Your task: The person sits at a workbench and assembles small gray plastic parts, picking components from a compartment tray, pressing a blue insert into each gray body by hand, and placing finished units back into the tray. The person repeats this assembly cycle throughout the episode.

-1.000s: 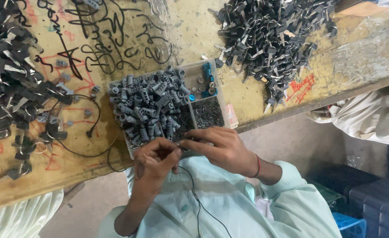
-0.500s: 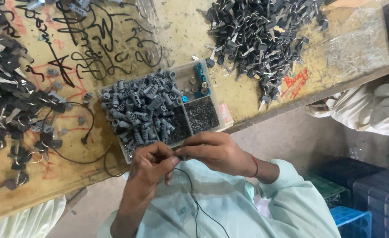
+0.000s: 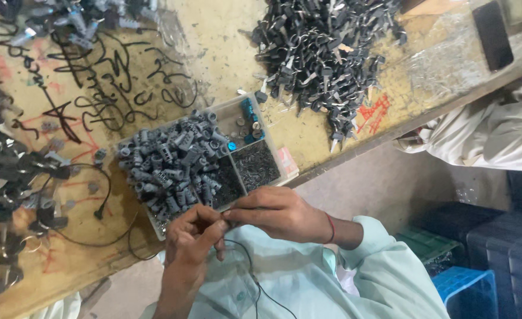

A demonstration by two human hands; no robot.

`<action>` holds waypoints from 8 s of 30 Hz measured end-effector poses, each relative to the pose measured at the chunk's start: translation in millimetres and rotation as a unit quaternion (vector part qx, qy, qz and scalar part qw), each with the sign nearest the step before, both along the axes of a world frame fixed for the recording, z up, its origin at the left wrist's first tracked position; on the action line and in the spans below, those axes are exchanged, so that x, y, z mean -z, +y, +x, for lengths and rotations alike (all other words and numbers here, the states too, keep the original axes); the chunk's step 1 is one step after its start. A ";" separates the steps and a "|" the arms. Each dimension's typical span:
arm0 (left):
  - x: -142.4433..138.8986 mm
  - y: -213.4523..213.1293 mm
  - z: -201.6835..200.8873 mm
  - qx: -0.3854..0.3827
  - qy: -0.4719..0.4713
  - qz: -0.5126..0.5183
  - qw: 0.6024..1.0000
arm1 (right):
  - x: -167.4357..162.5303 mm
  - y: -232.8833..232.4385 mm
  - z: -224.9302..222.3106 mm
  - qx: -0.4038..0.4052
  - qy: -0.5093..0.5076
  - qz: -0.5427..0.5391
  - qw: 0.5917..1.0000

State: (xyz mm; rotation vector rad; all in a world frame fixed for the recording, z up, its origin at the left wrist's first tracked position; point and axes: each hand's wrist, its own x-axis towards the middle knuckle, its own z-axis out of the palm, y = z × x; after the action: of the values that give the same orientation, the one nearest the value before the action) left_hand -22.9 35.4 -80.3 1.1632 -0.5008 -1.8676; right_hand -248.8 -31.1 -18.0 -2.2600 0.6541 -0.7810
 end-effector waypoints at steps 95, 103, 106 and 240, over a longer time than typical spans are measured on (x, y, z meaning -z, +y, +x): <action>46.9 9.1 24.2 -0.001 -0.117 -0.308 0.944 | 16.5 19.8 10.9 0.035 -0.041 0.197 0.979; 22.7 -12.9 3.8 -0.004 -0.195 -0.416 0.888 | 18.2 -3.8 14.4 0.188 0.006 0.200 0.961; 20.5 -18.3 1.2 0.014 -0.217 -0.403 0.889 | 31.0 -12.3 6.5 0.226 0.020 0.145 0.963; 28.4 -25.2 -10.8 0.044 -0.425 -0.569 0.703 | 12.2 -56.0 -87.6 0.360 0.154 0.063 0.918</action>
State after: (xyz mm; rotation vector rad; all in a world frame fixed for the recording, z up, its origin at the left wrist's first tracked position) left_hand -33.7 10.2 -108.7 0.9722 -1.9025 -0.5744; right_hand -336.4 -87.1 -30.3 -2.0250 1.6929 -0.6748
